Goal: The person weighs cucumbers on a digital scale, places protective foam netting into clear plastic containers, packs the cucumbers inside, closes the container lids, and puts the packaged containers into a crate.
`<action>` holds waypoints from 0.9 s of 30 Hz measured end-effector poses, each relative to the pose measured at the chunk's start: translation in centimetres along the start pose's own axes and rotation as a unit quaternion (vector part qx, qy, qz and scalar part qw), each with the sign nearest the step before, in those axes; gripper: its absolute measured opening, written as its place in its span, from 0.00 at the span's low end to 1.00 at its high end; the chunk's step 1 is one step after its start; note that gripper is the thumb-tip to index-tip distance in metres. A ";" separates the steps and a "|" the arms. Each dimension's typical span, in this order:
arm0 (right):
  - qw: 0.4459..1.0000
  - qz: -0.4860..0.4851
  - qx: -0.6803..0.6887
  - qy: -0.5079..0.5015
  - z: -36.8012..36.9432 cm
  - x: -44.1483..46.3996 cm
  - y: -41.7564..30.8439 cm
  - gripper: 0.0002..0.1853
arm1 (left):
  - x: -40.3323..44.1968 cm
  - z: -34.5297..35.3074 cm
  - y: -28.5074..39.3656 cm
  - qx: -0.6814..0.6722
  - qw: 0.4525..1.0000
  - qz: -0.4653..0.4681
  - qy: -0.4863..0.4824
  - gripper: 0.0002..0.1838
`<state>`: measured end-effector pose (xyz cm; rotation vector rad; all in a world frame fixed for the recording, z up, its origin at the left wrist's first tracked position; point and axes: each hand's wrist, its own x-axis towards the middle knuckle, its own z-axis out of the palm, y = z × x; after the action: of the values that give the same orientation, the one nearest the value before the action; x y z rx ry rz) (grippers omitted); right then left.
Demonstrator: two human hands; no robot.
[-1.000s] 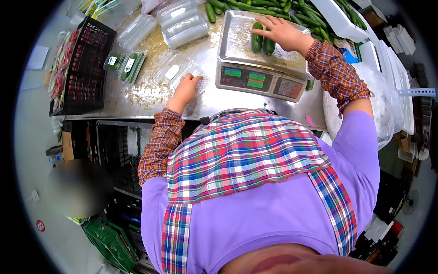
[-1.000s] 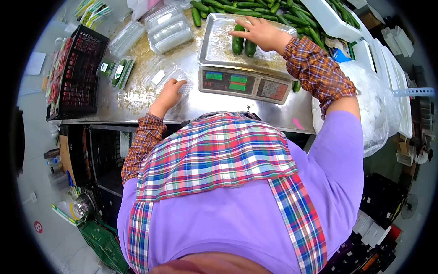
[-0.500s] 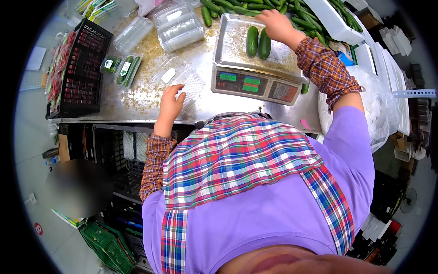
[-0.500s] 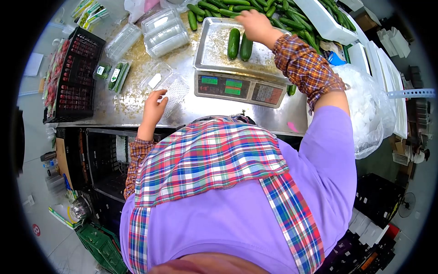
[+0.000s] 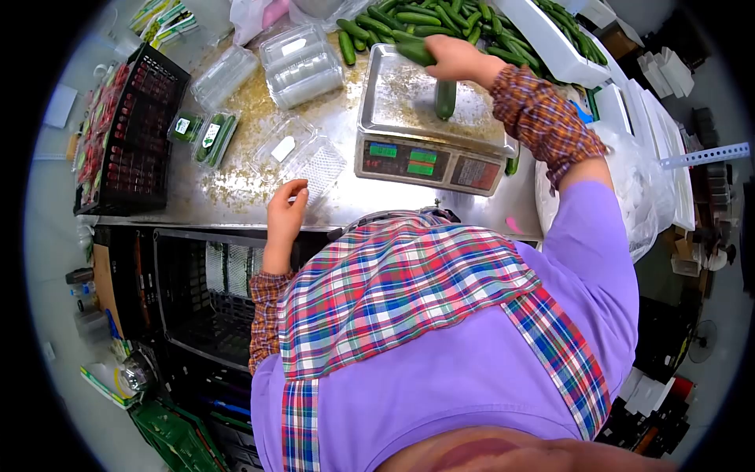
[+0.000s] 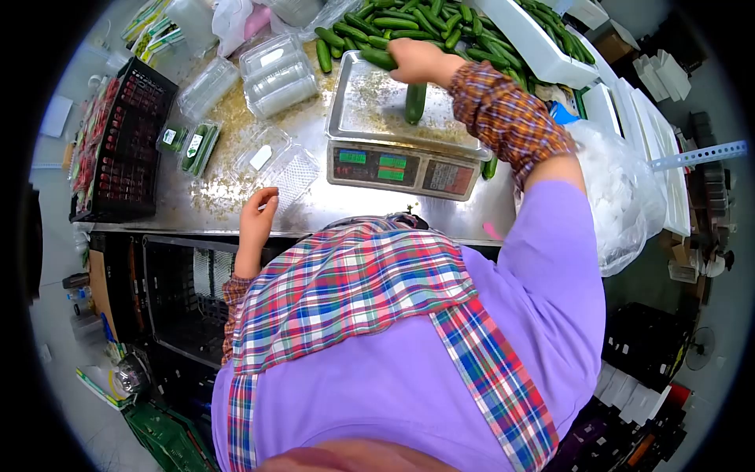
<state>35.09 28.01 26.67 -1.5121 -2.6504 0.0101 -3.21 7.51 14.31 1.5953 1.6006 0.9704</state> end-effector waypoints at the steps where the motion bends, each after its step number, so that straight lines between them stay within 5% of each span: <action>1: 0.995 0.086 0.032 -0.027 -0.5 -0.1 0.7 0.23 | 0.0 -0.2 -0.6 -0.019 1.000 -0.001 0.002 0.11; 4: 0.895 0.249 0.338 -0.151 -1.0 -3.2 2.5 0.28 | 0.1 -0.5 -0.6 -0.052 0.998 -0.014 0.017 0.10; 11: 0.851 0.286 0.411 -0.161 1.6 -3.9 3.0 0.28 | 0.8 0.7 -1.3 -0.093 0.996 0.002 0.006 0.10; 15: 0.888 0.333 0.280 -0.148 1.4 -2.6 1.1 0.38 | 0.5 0.4 -0.3 -0.094 0.995 -0.022 -0.003 0.09; 19: 0.962 0.255 0.083 -0.055 5.7 0.1 1.3 0.56 | 0.2 0.4 -1.5 -0.111 0.993 -0.034 -0.003 0.10; 20: 0.960 0.245 0.051 -0.125 3.6 -0.4 -0.7 0.61 | 0.1 0.5 -1.4 -0.110 0.993 -0.034 -0.003 0.10; 23: 0.970 0.186 -0.118 -0.105 3.4 -0.7 -2.1 0.63 | 0.1 0.6 -0.9 -0.109 0.993 -0.034 -0.002 0.10; 27: 0.966 0.213 -0.049 -0.136 3.2 -1.2 -0.5 0.64 | 0.0 0.5 -0.4 -0.102 0.994 -0.035 0.001 0.10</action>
<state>35.02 26.89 23.41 -2.2314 -2.4828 0.1278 -3.03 7.50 13.71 1.3910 1.4965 1.0607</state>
